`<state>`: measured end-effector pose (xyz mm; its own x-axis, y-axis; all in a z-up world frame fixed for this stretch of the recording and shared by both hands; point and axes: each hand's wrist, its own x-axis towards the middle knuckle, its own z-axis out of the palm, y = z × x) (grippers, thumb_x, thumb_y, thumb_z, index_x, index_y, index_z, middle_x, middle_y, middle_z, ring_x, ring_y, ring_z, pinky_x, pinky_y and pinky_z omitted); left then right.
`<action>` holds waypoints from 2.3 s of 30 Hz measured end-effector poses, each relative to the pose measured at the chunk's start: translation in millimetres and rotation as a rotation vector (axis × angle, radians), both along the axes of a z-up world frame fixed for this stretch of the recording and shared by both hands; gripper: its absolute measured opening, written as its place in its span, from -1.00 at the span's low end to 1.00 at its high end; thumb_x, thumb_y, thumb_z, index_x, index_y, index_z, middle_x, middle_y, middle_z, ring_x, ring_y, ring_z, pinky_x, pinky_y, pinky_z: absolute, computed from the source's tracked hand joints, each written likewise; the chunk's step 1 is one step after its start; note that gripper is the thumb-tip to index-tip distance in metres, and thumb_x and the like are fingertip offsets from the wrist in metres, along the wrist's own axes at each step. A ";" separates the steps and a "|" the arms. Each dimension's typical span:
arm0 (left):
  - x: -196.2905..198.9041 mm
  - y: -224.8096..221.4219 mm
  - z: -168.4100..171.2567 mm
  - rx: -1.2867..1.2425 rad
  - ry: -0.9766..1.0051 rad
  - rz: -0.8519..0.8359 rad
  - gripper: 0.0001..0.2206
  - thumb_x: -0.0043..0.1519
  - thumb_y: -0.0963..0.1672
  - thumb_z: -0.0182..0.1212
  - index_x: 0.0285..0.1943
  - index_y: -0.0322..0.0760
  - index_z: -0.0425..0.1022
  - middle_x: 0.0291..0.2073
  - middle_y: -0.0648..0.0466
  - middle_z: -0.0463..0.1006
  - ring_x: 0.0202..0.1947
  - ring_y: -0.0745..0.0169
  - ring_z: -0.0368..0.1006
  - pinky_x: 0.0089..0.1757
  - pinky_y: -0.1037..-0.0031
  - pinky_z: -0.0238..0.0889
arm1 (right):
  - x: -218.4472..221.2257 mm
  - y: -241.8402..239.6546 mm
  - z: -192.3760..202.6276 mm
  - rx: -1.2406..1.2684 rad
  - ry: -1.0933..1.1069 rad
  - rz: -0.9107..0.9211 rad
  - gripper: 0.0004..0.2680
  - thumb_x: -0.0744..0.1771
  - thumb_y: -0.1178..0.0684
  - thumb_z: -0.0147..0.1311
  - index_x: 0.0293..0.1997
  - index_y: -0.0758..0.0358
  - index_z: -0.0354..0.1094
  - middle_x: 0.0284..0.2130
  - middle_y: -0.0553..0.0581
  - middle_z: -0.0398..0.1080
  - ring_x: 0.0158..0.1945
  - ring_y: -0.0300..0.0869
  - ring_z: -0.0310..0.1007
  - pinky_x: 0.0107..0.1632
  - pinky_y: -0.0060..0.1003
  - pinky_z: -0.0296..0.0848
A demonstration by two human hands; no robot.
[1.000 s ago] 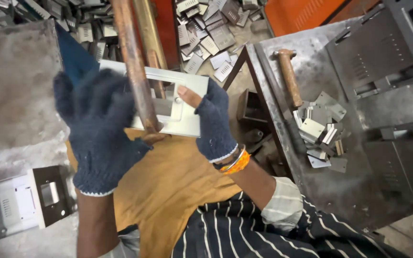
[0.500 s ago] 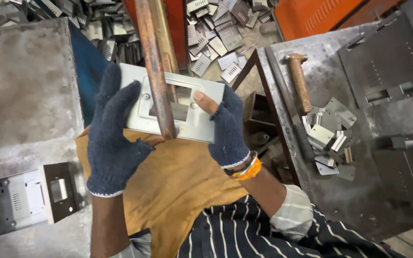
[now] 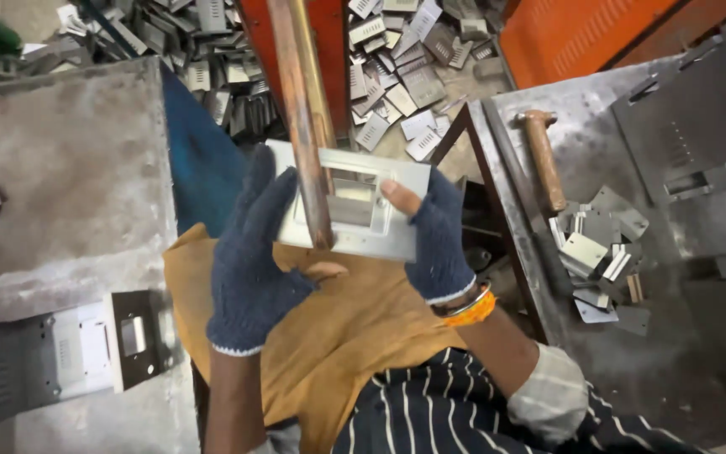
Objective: Using a spot welding machine to join metal components together to form electrical or industrial boxes.
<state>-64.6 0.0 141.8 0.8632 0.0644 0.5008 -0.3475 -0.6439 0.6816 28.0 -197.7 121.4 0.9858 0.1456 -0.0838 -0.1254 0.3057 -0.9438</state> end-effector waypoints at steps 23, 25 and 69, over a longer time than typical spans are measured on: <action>-126.4 28.9 -29.2 -0.900 0.063 0.904 -0.63 0.35 -0.04 0.31 -0.49 -0.30 0.43 -0.73 0.17 0.34 -0.77 0.40 0.20 -0.65 0.46 -0.03 | -117.5 4.1 20.9 -0.644 -0.651 0.512 -0.58 0.29 -0.04 0.30 0.21 0.34 0.28 -0.05 0.26 0.45 0.03 0.03 0.46 0.04 -0.12 0.44; -139.8 76.5 -68.8 -0.912 -0.124 1.005 -0.63 0.34 -0.05 0.33 -0.48 -0.32 0.38 -0.73 0.15 0.35 -0.77 0.34 0.23 -0.65 0.42 -0.03 | -113.2 9.3 20.4 -0.762 -0.833 0.512 -0.56 0.28 -0.03 0.31 0.24 0.32 0.26 0.02 0.30 0.41 0.11 0.11 0.42 0.10 -0.07 0.39; 105.0 -219.3 -98.8 -0.885 0.573 -0.403 -0.73 0.28 -0.10 0.17 -0.10 -0.46 0.65 -0.35 -0.05 0.71 -0.31 0.25 0.59 -0.18 0.43 0.40 | 175.1 -367.6 54.4 -1.465 -0.494 -1.292 -0.62 0.09 -0.03 0.51 -0.12 0.17 0.47 -0.25 0.23 0.51 -0.12 0.16 0.49 -0.05 0.02 0.39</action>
